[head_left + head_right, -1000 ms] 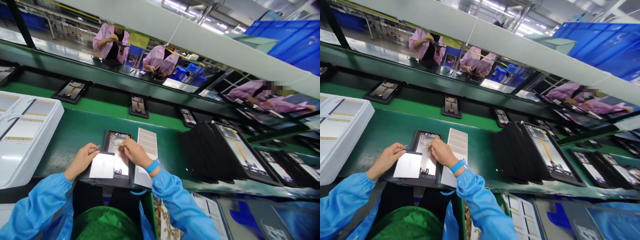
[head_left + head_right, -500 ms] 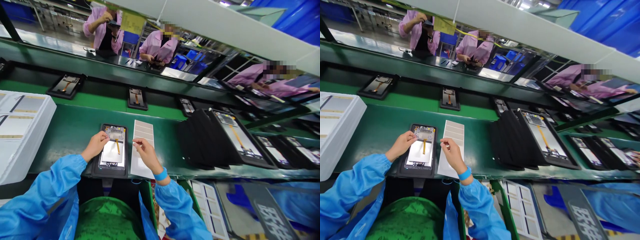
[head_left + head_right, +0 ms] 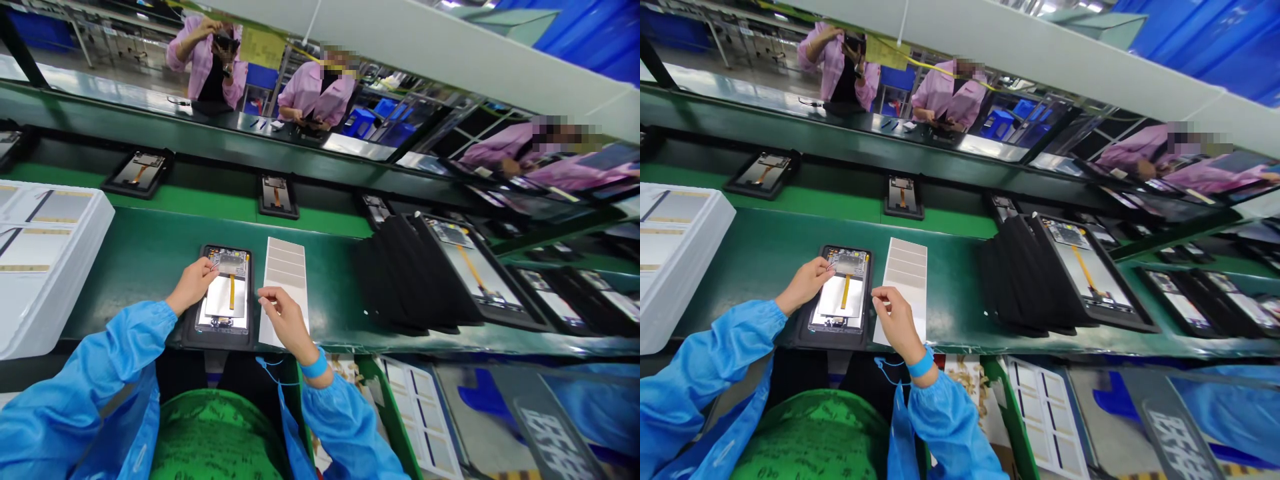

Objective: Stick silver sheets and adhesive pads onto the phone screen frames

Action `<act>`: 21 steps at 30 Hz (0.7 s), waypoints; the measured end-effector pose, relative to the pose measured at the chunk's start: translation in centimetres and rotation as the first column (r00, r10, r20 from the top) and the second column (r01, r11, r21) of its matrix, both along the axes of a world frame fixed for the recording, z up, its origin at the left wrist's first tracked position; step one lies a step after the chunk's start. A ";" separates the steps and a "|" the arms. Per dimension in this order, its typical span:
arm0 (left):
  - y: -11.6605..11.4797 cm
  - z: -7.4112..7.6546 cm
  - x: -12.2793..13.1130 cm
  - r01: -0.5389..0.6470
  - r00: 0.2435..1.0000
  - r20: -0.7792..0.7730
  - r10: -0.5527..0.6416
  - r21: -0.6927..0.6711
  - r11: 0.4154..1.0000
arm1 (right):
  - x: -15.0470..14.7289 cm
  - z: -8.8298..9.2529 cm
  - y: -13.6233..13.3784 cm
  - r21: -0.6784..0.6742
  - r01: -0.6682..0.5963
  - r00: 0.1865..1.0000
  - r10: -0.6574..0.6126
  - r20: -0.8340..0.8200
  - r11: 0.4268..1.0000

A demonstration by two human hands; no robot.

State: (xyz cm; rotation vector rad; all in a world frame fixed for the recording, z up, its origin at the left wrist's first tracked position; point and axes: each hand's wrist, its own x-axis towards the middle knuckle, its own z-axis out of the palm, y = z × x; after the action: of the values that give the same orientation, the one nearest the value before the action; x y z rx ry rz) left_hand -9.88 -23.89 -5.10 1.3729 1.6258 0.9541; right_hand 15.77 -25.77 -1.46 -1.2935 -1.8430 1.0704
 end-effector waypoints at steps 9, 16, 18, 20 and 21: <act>0.2 -0.1 0.1 0.005 0.999 -0.048 -0.005 0.009 1.000 | -1.6 -0.3 -0.6 0.220 -0.241 0.960 0.199 0.196 0.945; 0.4 -0.2 -0.1 0.046 0.987 -0.155 -0.042 0.021 0.999 | -2.4 -1.0 -0.9 0.253 -0.394 0.877 0.280 0.390 0.884; 0.5 0.2 -0.2 0.071 0.977 -0.205 -0.063 0.031 0.997 | -2.6 -1.0 -1.0 0.266 -0.407 0.860 0.268 0.434 0.874; 0.6 0.7 -0.4 0.082 0.964 -0.256 -0.066 0.053 0.995 | -2.9 -1.0 -1.2 0.281 -0.425 0.839 0.258 0.479 0.861; 0.6 1.0 -0.4 0.084 0.955 -0.290 -0.060 0.072 0.994 | -3.0 -1.0 -1.2 0.291 -0.432 0.829 0.249 0.501 0.854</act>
State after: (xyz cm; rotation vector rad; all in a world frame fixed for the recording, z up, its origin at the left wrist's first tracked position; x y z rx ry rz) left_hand -10.31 -23.30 -4.07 1.6802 1.7494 0.8163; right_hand 12.77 -27.01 -2.47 -1.0327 -2.5660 0.5302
